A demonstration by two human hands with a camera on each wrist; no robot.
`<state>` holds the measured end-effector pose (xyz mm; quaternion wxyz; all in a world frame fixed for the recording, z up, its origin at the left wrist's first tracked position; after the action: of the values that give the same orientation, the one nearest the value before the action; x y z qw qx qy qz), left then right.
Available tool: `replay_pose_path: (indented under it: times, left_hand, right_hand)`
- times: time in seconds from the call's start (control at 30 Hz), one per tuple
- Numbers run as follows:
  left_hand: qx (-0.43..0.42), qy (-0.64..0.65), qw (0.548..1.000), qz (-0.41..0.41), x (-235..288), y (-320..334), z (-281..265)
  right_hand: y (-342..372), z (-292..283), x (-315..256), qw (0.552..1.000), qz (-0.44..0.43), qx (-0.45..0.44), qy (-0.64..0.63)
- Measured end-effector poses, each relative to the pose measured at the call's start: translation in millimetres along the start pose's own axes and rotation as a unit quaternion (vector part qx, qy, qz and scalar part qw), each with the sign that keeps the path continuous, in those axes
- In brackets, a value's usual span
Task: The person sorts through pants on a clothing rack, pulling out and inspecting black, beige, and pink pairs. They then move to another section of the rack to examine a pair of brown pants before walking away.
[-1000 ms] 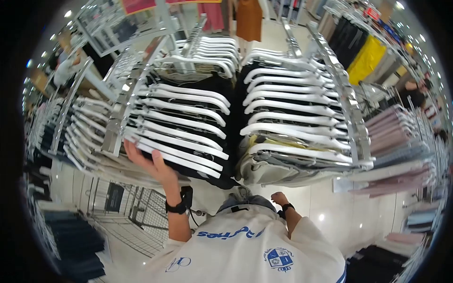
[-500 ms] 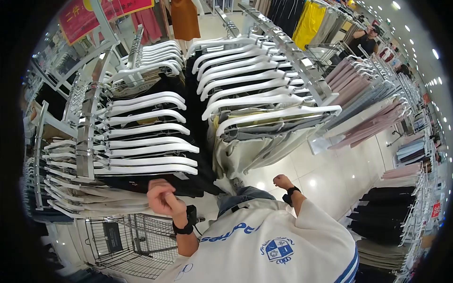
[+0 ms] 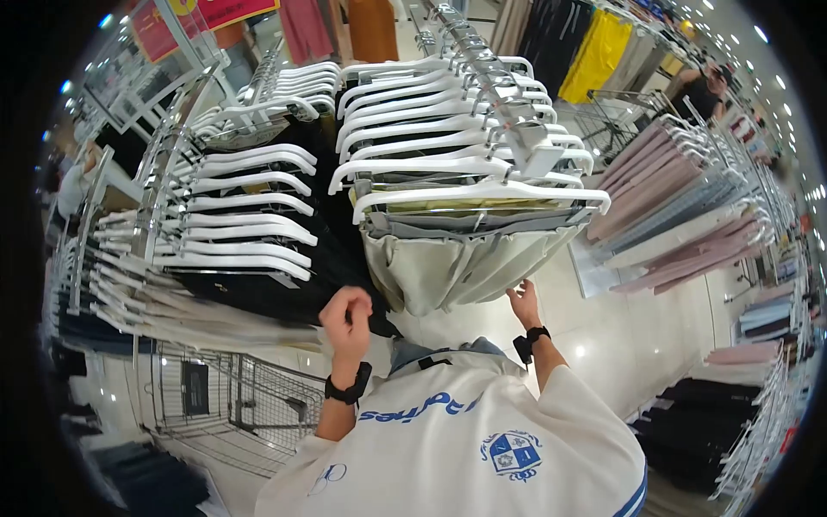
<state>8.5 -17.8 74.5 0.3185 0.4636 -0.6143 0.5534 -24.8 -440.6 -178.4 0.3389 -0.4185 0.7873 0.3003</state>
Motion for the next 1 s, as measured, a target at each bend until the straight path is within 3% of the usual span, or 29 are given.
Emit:
replay_pose_path:
  times: [0.07, 0.1, 0.2, 0.27, 0.33, 0.4, 0.47, 0.53, 0.6, 0.67, 0.73, 0.83, 0.93, 1.0]
  left_hand:
    - [0.02, -0.008, 0.996, -0.092, -15.7, 5.6, 28.3]
    - [-0.01, -0.011, 0.985, -0.171, -42.3, 15.7, 38.6]
    - [0.056, 0.015, 0.973, -0.225, -74.2, 28.4, 57.7]
    - [0.054, 0.01, 0.973, -0.223, -92.1, 26.6, 63.0]
    - [0.026, 0.091, 0.962, -0.255, -105.4, 22.5, 71.6]
    - [0.028, 0.126, 0.962, -0.243, -114.7, 22.2, 80.7]
    - [-0.044, 0.003, 0.963, -0.266, -123.3, 29.8, 91.8]
    - [0.006, 0.005, 0.958, -0.287, -116.2, 43.9, 105.5]
    - [0.008, -0.132, 0.958, -0.256, -116.1, 59.6, 115.6]
    - [0.038, -0.098, 0.953, -0.283, -103.6, 78.8, 123.9]
    - [0.122, -0.061, 0.96, -0.244, -95.4, 96.5, 125.8]
    - [0.16, -0.062, 0.951, -0.256, -98.9, 117.1, 117.0]
    - [0.204, -0.076, 0.947, -0.237, -97.4, 127.0, 110.9]
    - [0.216, -0.095, 0.945, -0.224, -97.6, 132.5, 112.7]
  right_hand:
    - [-21.9, -11.3, -6.9, 0.993, -0.096, 0.018, -0.061]
    - [-33.2, -15.3, -6.8, 0.985, -0.156, 0.042, -0.067]
    - [-51.0, -29.6, -25.1, 0.971, -0.197, -0.001, -0.132]
    - [-62.5, -31.6, -27.0, 0.967, -0.194, -0.06, -0.153]
    - [-63.1, -31.0, -32.1, 0.959, -0.19, -0.118, -0.171]
    - [-56.5, -31.7, -42.0, 0.953, -0.169, -0.095, -0.233]
    - [-47.9, -28.6, -45.4, 0.948, -0.186, -0.083, -0.244]
    - [-48.1, -32.3, -35.4, 0.945, -0.199, -0.071, -0.251]
    - [-50.1, -32.8, -23.5, 0.953, -0.155, -0.096, -0.243]
    - [-54.1, -39.3, -16.9, 0.955, -0.159, -0.099, -0.229]
    - [-57.8, -48.7, -16.1, 0.958, -0.161, -0.099, -0.215]
    - [-63.8, -60.4, -8.8, 0.951, -0.171, -0.133, -0.221]
    - [-99.1, -51.8, 49.0, 0.953, -0.214, -0.131, -0.167]
    - [-102.1, -55.8, 58.7, 0.951, -0.217, -0.134, -0.174]
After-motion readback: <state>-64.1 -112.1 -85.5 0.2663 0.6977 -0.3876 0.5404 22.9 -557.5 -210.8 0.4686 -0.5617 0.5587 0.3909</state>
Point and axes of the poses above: each hand's wrist, its own y-axis away from the middle knuckle, its own z-axis out of the palm, x = y × z, the point moved 4 cm from there along -y, towards the middle knuckle, and after that the axes turned 9 degrees about -z, right-handed, at the moved point
